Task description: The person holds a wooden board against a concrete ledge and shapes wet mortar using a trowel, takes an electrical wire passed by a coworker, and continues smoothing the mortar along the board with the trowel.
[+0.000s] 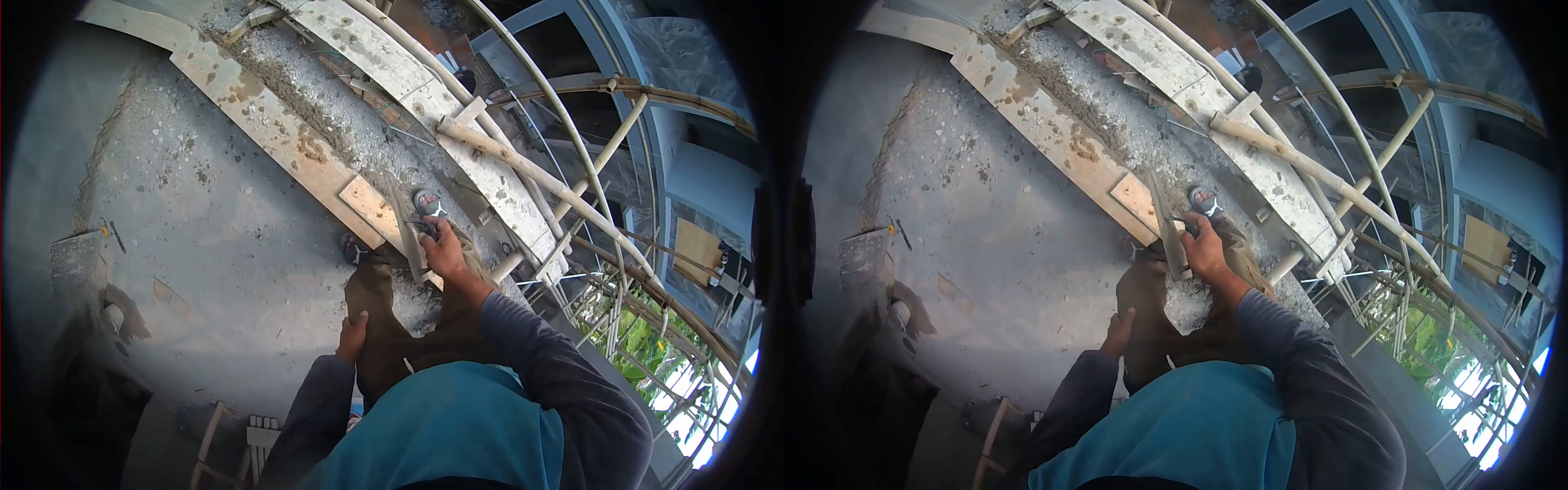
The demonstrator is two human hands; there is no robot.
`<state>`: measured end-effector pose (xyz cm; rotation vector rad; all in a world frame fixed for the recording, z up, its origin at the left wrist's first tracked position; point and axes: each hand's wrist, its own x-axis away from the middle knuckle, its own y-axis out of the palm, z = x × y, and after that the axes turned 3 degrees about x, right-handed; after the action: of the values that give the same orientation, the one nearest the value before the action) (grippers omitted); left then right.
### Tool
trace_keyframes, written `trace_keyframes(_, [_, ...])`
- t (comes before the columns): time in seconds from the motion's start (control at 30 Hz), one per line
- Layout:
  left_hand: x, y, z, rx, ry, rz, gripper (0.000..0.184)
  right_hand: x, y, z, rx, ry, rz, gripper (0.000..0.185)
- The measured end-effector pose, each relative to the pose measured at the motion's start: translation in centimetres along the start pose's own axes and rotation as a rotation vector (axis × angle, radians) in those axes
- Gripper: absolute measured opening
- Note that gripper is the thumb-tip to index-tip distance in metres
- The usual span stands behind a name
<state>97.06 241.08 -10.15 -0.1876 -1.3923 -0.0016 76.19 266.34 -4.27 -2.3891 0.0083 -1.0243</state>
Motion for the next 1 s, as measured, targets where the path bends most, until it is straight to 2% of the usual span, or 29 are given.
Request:
trace_keyframes(0.07, [-0.6,2.6,1.3,-0.01,-0.071,0.047,0.083,-2.6,-2.1,2.3,0.071,0.034,0.067,0.036])
trace_keyframes(0.1, [-1.3,3.9,1.7,-0.136,-0.117,0.15,0.08,-4.5,-2.6,5.2,0.101,0.117,0.023,0.034])
trace_keyframes(0.13, [-1.8,5.2,1.8,-0.272,-0.163,0.247,0.078,-5.8,-2.9,7.4,0.116,0.052,0.04,0.033])
trace_keyframes(0.17, [-1.7,6.6,2.7,-0.293,-0.194,0.249,0.078,-6.8,-2.9,8.9,0.181,0.064,0.027,0.032])
trace_keyframes(0.23, [-1.1,9.3,4.9,-0.444,-0.328,0.459,0.071,-8.3,-3.0,11.5,0.236,0.099,0.003,0.032])
trace_keyframes(0.33, [-0.6,12.0,4.1,-0.544,-0.296,0.551,0.065,-10.1,-2.1,15.5,0.211,0.217,-0.137,0.032])
trace_keyframes(0.4, [-0.6,13.1,3.8,-0.577,-0.317,0.559,0.064,-10.4,-1.5,18.0,0.168,0.348,-0.249,0.033])
trace_keyframes(0.57, [-0.5,15.2,4.5,-0.657,-0.373,0.566,0.063,-8.4,-2.0,20.8,0.122,0.364,-0.322,0.034])
trace_keyframes(0.67, [-0.6,15.9,5.2,-0.702,-0.347,0.596,0.063,-8.7,-2.0,21.2,0.219,0.345,-0.302,0.033])
trace_keyframes(0.73, [-0.5,16.0,5.6,-0.747,-0.398,0.517,0.063,-9.5,-1.5,22.3,0.267,0.311,-0.305,0.033])
trace_keyframes(0.83, [-0.7,16.0,5.1,-0.757,-0.401,0.517,0.064,-10.7,-0.2,23.5,0.304,0.336,-0.31,0.033])
trace_keyframes(1.0, [-0.7,15.9,4.0,-0.729,-0.385,0.493,0.067,-15.3,3.7,23.3,0.243,0.238,-0.315,0.033])
